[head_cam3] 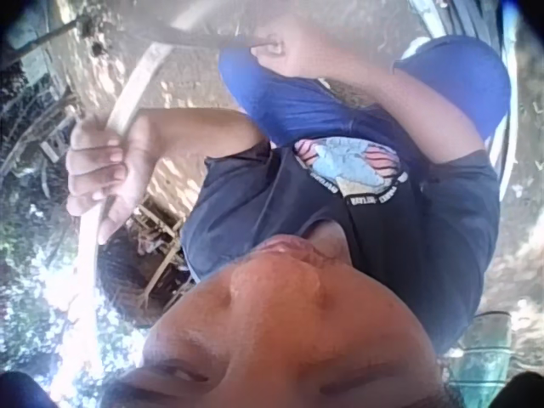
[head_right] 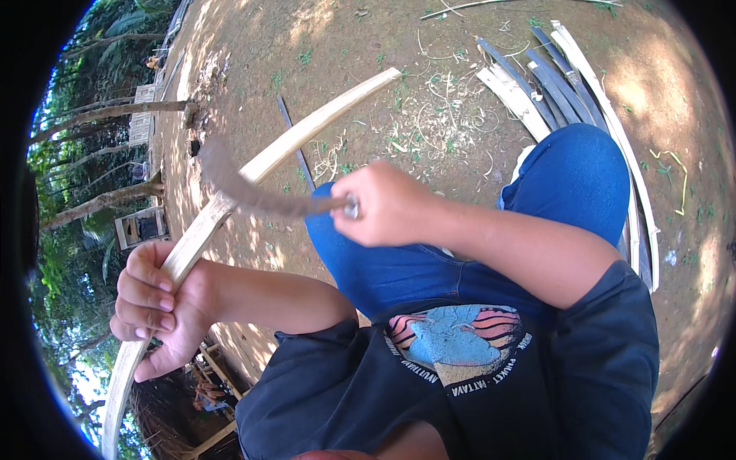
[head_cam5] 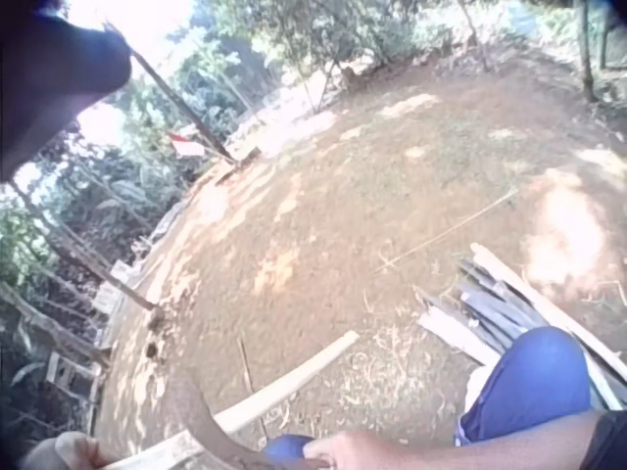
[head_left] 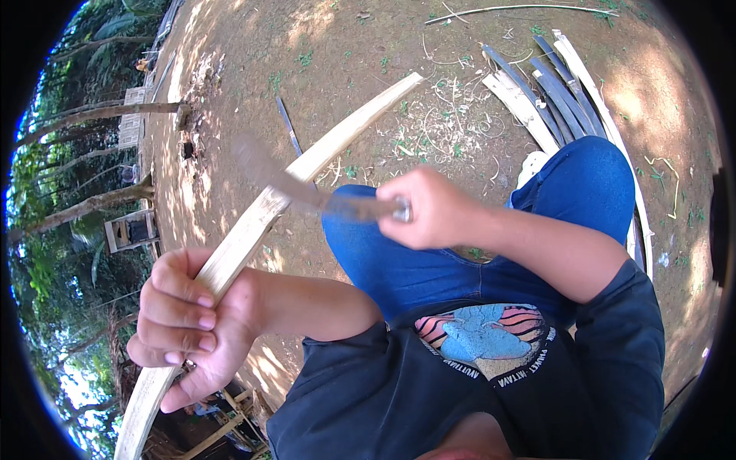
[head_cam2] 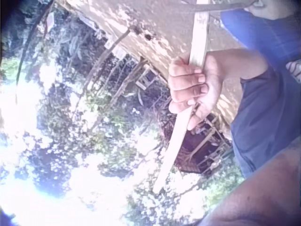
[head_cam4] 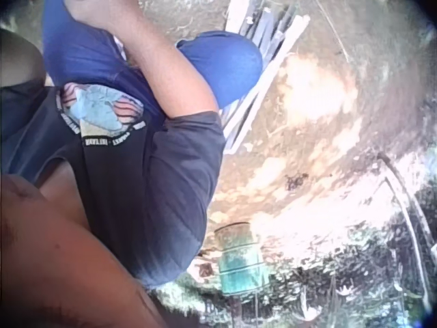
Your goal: The person shaves a long piece of wood using a curved blade held in their right hand, smoothing the surface and edges while holding the wood with their left hand and foot.
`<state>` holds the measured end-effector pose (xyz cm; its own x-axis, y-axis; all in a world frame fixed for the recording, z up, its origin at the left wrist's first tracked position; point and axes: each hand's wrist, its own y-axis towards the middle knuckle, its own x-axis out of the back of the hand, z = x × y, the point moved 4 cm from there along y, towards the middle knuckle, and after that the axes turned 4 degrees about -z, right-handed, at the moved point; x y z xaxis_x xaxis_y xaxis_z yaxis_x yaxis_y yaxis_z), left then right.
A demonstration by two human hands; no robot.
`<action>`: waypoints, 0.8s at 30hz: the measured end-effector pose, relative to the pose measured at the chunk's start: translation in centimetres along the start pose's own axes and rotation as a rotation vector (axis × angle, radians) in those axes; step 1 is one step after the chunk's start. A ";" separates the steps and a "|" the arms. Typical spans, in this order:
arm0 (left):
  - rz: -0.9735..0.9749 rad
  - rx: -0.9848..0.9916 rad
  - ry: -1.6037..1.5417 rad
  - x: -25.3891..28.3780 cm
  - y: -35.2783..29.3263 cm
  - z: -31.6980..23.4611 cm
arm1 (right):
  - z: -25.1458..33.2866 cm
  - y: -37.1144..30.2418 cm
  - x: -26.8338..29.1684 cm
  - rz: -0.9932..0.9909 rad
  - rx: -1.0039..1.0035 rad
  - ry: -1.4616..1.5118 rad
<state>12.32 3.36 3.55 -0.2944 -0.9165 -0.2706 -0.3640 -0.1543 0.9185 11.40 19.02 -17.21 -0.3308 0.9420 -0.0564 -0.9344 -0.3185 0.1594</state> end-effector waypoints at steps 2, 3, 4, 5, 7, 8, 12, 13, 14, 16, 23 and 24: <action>-0.019 -0.025 0.023 -0.4 0.5 -0.3 | -3.9 1.5 1.3 -0.060 -0.138 -0.151; -0.004 -0.027 0.034 -0.4 0.4 -0.2 | -3.9 2.2 1.8 -0.040 -0.123 -0.217; 0.011 -0.029 0.046 -0.2 0.2 0.0 | -3.7 2.0 1.5 -0.051 -0.143 -0.169; 0.026 -0.032 0.059 -0.2 0.1 0.1 | -3.3 1.6 1.0 -0.062 -0.163 -0.120; 0.017 -0.038 0.046 0.5 0.3 -0.2 | -0.6 0.9 0.3 -0.018 -0.113 -0.047; 0.034 -0.019 0.027 1.0 0.6 -0.4 | 1.1 0.9 0.1 0.039 -0.013 -0.077; 0.064 0.068 -0.035 0.2 1.9 -0.7 | -4.3 2.1 2.2 -0.087 -0.168 -0.146; 0.061 0.091 -0.016 0.1 2.0 -0.8 | -4.5 2.8 2.9 -0.054 -0.070 -0.331; 0.035 0.065 0.097 0.4 1.6 0.0 | -5.0 2.5 2.5 -0.052 -0.160 -0.248; 0.020 -0.003 0.134 1.0 1.3 -0.9 | -3.9 2.0 1.0 -0.069 -0.153 -0.140; 0.020 -0.020 0.148 0.6 3.0 -2.2 | -7.1 2.6 2.2 -0.122 -0.121 -0.242; 0.026 -0.029 0.187 0.7 2.7 -2.2 | -8.2 3.4 2.4 -0.110 -0.149 -0.284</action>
<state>13.04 1.48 6.46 -0.1336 -0.9725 -0.1907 -0.3320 -0.1374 0.9332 6.30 19.31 -24.85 -0.1960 0.9567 0.2153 -0.9785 -0.2052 0.0211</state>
